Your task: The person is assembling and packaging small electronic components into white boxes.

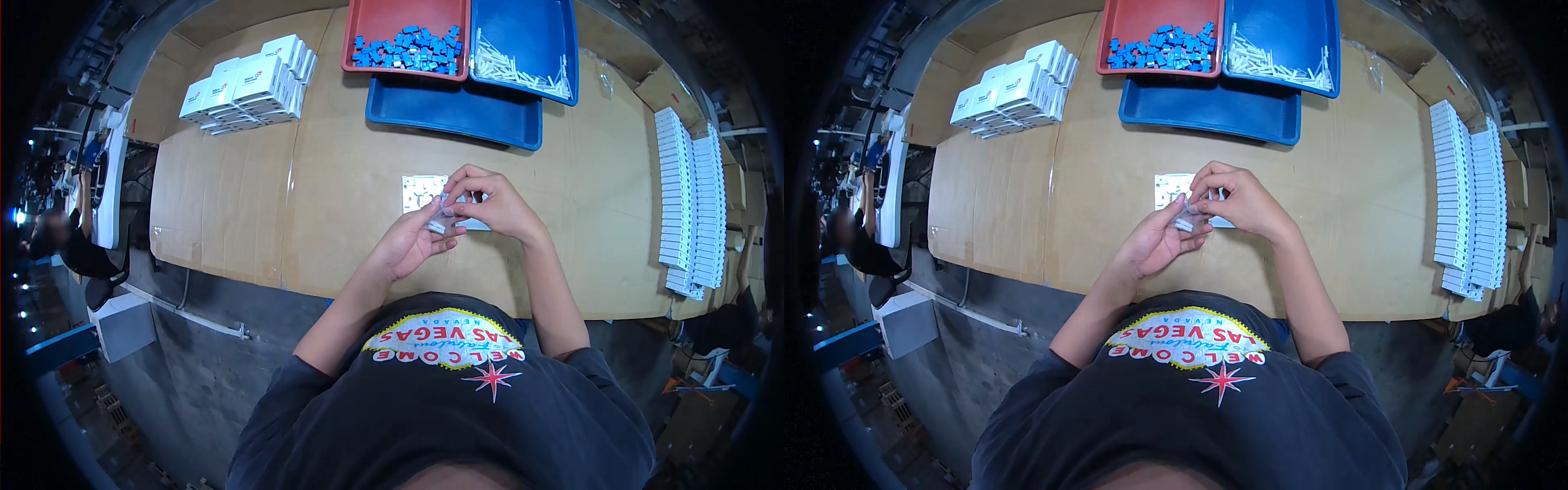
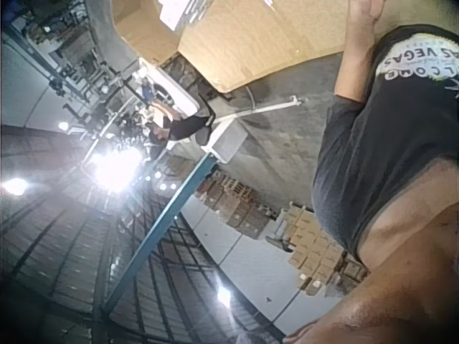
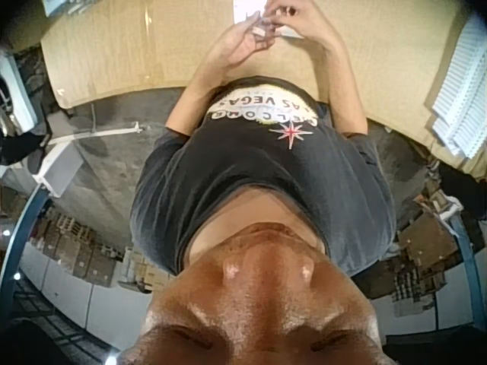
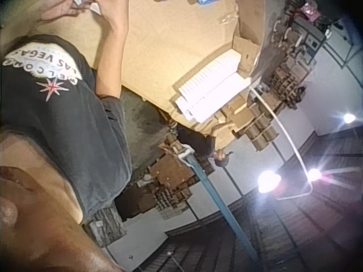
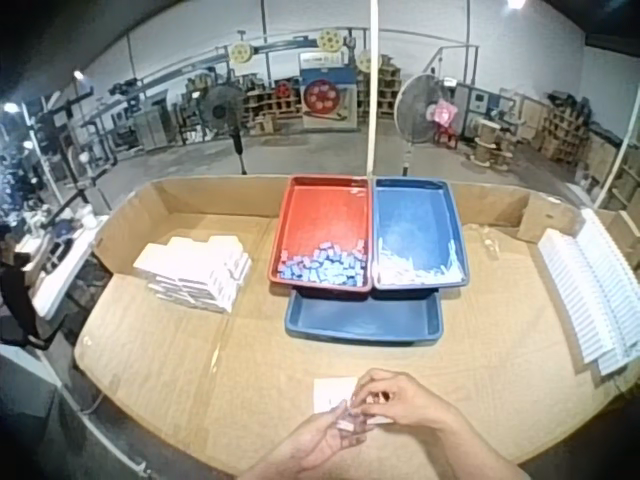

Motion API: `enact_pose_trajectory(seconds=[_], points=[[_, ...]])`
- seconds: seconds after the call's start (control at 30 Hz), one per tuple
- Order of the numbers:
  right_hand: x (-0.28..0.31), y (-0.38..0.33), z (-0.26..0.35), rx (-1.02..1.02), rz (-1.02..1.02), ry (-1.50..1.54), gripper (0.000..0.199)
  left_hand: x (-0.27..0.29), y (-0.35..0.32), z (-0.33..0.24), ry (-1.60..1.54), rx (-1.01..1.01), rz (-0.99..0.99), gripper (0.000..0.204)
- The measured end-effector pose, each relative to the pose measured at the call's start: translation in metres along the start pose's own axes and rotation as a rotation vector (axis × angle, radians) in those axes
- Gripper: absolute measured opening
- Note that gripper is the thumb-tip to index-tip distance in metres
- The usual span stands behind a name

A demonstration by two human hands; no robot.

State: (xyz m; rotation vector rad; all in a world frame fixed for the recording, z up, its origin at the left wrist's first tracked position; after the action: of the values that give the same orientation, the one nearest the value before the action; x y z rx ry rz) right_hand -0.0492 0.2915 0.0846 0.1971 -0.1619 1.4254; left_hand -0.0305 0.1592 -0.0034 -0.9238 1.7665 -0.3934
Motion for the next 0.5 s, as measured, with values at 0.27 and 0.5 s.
enact_pose_trajectory(seconds=[0.27, 0.5], points=[[-0.002, -0.005, -0.006, -0.102, 0.149, -0.028, 0.009, 0.006, 0.001, 0.001, 0.048, -0.025, -0.009, 0.046], [-0.004, -0.005, 0.002, -0.044, 0.272, -0.085, 0.012, -0.003, -0.003, -0.007, 0.037, -0.07, 0.017, 0.046]])
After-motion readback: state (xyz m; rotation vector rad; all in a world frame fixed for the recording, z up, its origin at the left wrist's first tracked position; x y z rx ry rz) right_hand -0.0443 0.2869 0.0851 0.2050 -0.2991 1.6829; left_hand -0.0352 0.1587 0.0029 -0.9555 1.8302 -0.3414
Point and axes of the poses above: each hand's wrist, its own y-axis towards the middle knuckle, its own x-axis out of the back of the hand, z = x × y, the point moved 9 cm from there along y, towards the middle knuckle, and after that the axes turned 15 degrees about -z, right-handed, at the moved point
